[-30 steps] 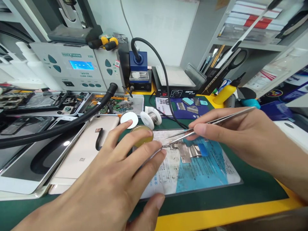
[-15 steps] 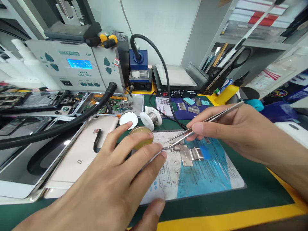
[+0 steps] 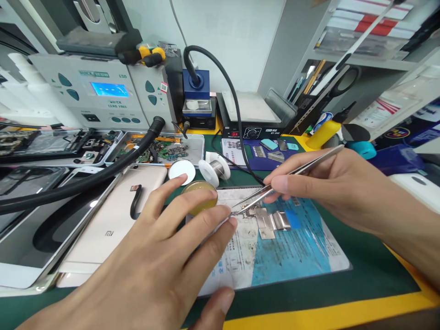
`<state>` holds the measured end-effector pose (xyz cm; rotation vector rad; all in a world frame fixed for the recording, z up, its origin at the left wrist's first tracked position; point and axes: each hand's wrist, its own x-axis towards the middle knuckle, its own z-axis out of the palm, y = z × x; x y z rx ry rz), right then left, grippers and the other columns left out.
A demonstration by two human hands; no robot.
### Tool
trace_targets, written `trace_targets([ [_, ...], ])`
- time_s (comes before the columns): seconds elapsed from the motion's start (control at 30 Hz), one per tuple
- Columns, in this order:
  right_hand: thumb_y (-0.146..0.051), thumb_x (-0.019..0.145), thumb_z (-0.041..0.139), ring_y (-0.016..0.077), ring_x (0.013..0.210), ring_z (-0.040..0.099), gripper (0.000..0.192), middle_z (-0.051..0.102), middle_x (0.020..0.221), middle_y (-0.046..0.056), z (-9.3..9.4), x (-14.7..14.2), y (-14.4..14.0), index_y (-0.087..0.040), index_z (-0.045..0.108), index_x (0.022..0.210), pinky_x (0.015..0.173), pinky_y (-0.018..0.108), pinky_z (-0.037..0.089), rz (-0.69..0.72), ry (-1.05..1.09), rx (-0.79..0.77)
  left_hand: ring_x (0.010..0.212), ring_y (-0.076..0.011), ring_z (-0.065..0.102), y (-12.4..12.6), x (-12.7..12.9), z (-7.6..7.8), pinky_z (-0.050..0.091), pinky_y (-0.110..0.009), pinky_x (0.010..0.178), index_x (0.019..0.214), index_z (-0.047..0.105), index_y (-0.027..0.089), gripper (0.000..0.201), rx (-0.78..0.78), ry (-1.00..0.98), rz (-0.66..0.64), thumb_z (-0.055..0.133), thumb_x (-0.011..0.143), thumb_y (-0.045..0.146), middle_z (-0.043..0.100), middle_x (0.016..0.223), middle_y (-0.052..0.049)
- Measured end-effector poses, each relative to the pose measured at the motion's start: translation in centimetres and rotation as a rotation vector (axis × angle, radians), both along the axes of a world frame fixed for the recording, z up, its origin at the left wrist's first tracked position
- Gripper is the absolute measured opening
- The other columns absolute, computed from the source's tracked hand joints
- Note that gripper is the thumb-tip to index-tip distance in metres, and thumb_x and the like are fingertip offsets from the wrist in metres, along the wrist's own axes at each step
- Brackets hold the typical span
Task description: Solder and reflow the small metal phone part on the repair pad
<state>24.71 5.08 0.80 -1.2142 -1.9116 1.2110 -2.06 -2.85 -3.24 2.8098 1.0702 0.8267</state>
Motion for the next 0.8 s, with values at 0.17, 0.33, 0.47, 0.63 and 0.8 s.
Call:
trace_targets([
  [0.17, -0.044, 0.081, 0.082, 0.0205, 0.067, 0.072, 0.019, 0.081, 0.076, 0.002, 0.17, -0.04, 0.00, -0.025, 0.083, 0.087, 0.055, 0.030, 0.053, -0.025, -0.017, -0.014, 0.131, -0.0319, 0.054, 0.28, 0.05, 0.14, 0.023, -0.055, 0.125, 0.120, 0.068, 0.017, 0.038, 0.019, -0.008, -0.003, 0.063, 0.084, 0.028, 0.069, 0.126, -0.007],
  [0.33, -0.045, 0.080, 0.082, 0.0193, 0.067, 0.069, 0.021, 0.080, 0.076, 0.003, 0.38, -0.09, 0.19, -0.025, 0.083, 0.085, 0.055, 0.029, 0.052, -0.040, -0.045, -0.021, 0.131, -0.0311, 0.053, 0.36, 0.17, 0.11, 0.023, -0.053, 0.124, 0.119, 0.068, 0.017, 0.037, -0.011, -0.007, -0.008, 0.065, 0.083, 0.028, 0.070, 0.125, -0.006],
  [0.47, -0.043, 0.079, 0.084, 0.0196, 0.069, 0.071, 0.020, 0.080, 0.077, 0.004, 0.57, -0.28, 0.38, -0.024, 0.083, 0.083, 0.058, 0.029, 0.053, -0.022, -0.021, -0.052, 0.131, -0.0303, 0.053, 0.27, 0.22, 0.10, 0.020, -0.053, 0.124, 0.121, 0.067, 0.017, 0.038, 0.013, -0.019, -0.011, 0.063, 0.085, 0.027, 0.070, 0.125, -0.005],
  [0.63, -0.051, 0.079, 0.082, 0.0207, 0.067, 0.071, 0.024, 0.081, 0.077, 0.003, 0.59, -0.33, 0.51, -0.026, 0.084, 0.082, 0.056, 0.030, 0.054, -0.029, -0.057, -0.031, 0.131, -0.0300, 0.052, 0.34, 0.25, 0.16, 0.020, -0.051, 0.125, 0.118, 0.067, 0.017, 0.035, 0.011, -0.014, -0.010, 0.063, 0.085, 0.028, 0.070, 0.126, -0.006],
  [0.8, -0.051, 0.078, 0.082, 0.0208, 0.067, 0.071, 0.025, 0.081, 0.077, 0.003, 0.53, -0.29, 0.51, -0.026, 0.084, 0.081, 0.055, 0.031, 0.053, -0.038, -0.056, -0.027, 0.130, -0.0297, 0.052, 0.31, 0.22, 0.02, 0.019, -0.051, 0.124, 0.119, 0.067, 0.016, 0.037, 0.015, -0.016, -0.020, 0.064, 0.085, 0.028, 0.069, 0.125, -0.006],
])
